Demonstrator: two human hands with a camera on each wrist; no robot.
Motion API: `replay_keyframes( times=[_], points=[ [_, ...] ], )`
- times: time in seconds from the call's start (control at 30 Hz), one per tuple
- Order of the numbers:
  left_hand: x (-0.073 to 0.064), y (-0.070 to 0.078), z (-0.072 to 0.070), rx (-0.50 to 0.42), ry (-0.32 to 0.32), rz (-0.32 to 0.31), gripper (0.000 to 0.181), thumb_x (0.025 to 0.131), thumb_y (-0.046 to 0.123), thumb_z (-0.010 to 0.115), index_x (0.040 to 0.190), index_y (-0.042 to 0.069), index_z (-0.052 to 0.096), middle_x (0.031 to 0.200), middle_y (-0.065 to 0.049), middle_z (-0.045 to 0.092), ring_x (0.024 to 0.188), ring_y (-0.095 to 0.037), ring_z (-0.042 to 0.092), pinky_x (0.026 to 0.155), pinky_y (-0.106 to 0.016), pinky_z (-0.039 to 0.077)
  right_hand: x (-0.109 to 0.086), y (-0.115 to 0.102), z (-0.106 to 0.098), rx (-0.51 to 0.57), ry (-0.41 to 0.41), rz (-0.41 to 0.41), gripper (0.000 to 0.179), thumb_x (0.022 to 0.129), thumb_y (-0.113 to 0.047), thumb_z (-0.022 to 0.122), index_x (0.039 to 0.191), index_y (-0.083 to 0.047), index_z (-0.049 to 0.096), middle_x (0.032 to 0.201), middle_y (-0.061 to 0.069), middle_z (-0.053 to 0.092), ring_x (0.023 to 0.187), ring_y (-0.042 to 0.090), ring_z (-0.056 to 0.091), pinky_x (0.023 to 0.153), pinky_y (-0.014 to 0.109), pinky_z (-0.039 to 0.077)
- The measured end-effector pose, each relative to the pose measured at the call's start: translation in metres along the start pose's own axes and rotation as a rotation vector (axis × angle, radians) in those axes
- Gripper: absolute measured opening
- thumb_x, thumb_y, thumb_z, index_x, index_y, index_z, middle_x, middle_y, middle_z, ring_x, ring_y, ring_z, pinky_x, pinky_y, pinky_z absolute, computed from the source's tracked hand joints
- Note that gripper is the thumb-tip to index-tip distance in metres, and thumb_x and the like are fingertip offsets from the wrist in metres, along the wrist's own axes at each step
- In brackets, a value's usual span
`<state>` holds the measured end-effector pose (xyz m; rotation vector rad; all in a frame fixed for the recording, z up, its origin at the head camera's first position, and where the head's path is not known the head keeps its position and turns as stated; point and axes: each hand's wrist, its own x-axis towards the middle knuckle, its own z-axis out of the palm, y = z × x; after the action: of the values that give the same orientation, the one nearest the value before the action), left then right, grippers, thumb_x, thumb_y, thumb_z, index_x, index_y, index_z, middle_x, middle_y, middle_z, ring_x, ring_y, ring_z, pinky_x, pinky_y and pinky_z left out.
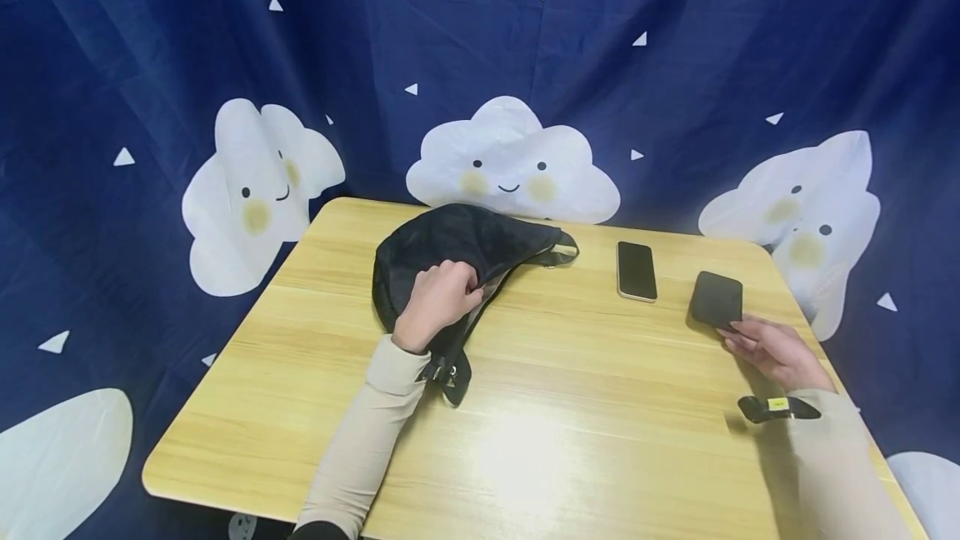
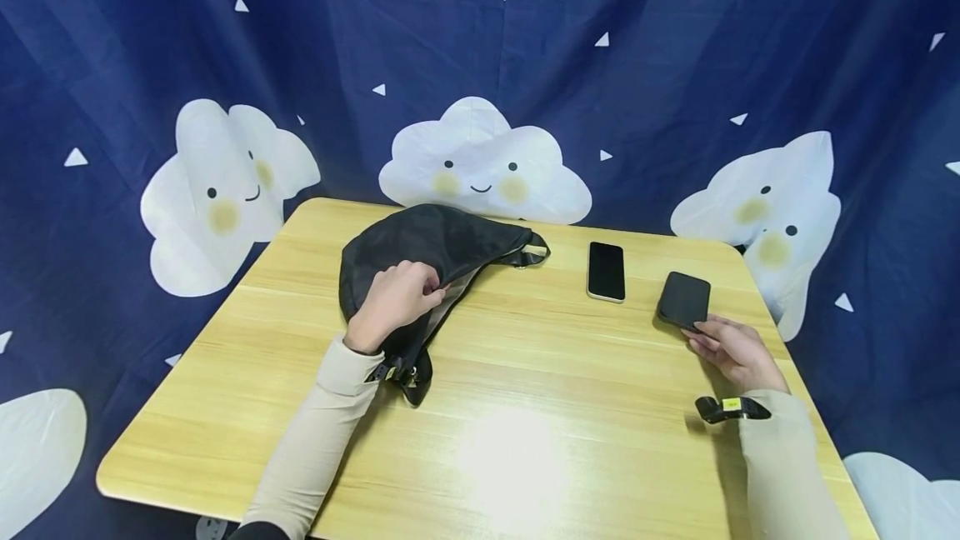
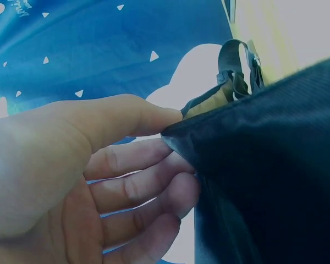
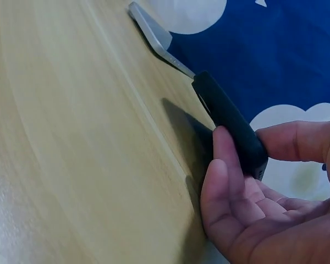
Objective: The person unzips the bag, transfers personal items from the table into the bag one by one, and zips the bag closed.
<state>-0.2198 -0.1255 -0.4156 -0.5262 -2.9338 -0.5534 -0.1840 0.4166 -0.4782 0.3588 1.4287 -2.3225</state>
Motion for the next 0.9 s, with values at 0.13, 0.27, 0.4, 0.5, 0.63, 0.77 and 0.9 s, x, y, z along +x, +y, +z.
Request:
replay_keyframes(
  times=[0.13, 0.27, 0.4, 0.5, 0.63, 0.77, 0.9],
  points=[
    [0.0006, 0.0007, -0.001, -0.001, 0.005, 0.001, 0.047, 0.094, 0.027, 0.074, 0.055, 0.02, 0.048, 0.054, 0.008, 0.037, 0.049, -0.014, 0.044, 0.048, -0.032, 0.029, -0.0008, -0.0003, 0.0011, 0.007, 0.013, -0.003, 0.027, 0.105, 0.006, 0.044, 0.098, -0.008, 0.067, 0.097, 0.007, 0.074, 0.092, 0.021, 0.078, 0.085, 0.029, 0.061],
    [0.0, 0.001, -0.0015, -0.002, 0.008, 0.003, 0.047, 0.094, 0.028, 0.074, 0.055, 0.02, 0.049, 0.053, 0.008, 0.038, 0.049, -0.015, 0.044, 0.048, -0.032, 0.03, -0.0012, -0.0008, 0.0013, 0.016, 0.019, 0.001, 0.024, 0.105, 0.004, 0.046, 0.099, -0.01, 0.065, 0.097, 0.008, 0.075, 0.093, 0.021, 0.077, 0.086, 0.03, 0.06],
    [-0.0002, 0.0007, -0.0011, -0.002, 0.011, 0.003, 0.047, 0.094, 0.028, 0.074, 0.054, 0.02, 0.048, 0.053, 0.008, 0.038, 0.049, -0.015, 0.045, 0.048, -0.032, 0.03, -0.0021, -0.0015, 0.0015, 0.029, 0.022, 0.009, 0.012, 0.107, -0.001, 0.047, 0.11, -0.01, 0.055, 0.098, 0.007, 0.073, 0.094, 0.021, 0.076, 0.087, 0.03, 0.059],
    [-0.0002, 0.0002, -0.0007, 0.002, 0.009, -0.002, 0.048, 0.093, 0.028, 0.074, 0.054, 0.021, 0.048, 0.054, 0.008, 0.038, 0.05, -0.015, 0.046, 0.048, -0.032, 0.03, -0.0028, -0.0019, 0.0014, 0.052, 0.018, 0.018, 0.01, 0.108, -0.005, 0.046, 0.116, -0.009, 0.048, 0.099, 0.006, 0.071, 0.095, 0.021, 0.075, 0.089, 0.03, 0.059],
    [-0.0001, -0.0001, -0.0001, 0.007, 0.008, -0.006, 0.048, 0.093, 0.028, 0.074, 0.054, 0.021, 0.047, 0.054, 0.008, 0.038, 0.051, -0.015, 0.047, 0.048, -0.033, 0.032, -0.0033, -0.0018, 0.002, 0.079, 0.02, 0.022, 0.015, 0.108, -0.007, 0.046, 0.123, -0.008, 0.043, 0.099, 0.009, 0.071, 0.096, 0.022, 0.075, 0.089, 0.03, 0.058],
    [-0.0003, 0.0002, -0.0001, 0.003, 0.006, -0.005, 0.048, 0.093, 0.028, 0.074, 0.054, 0.021, 0.047, 0.054, 0.008, 0.036, 0.051, -0.015, 0.045, 0.048, -0.033, 0.031, -0.0039, -0.001, 0.0031, 0.09, 0.036, 0.028, 0.034, 0.107, -0.004, 0.046, 0.137, -0.013, 0.032, 0.099, 0.01, 0.072, 0.096, 0.021, 0.075, 0.09, 0.028, 0.058],
    [-0.0008, 0.0003, 0.0001, 0.001, 0.007, -0.003, 0.049, 0.093, 0.026, 0.074, 0.054, 0.021, 0.046, 0.054, 0.008, 0.034, 0.05, -0.014, 0.043, 0.048, -0.032, 0.029, -0.0047, 0.0002, 0.0035, 0.111, 0.045, 0.034, 0.053, 0.107, -0.002, 0.045, 0.149, -0.019, 0.018, 0.1, 0.01, 0.072, 0.096, 0.021, 0.075, 0.09, 0.028, 0.058]
  ],
)
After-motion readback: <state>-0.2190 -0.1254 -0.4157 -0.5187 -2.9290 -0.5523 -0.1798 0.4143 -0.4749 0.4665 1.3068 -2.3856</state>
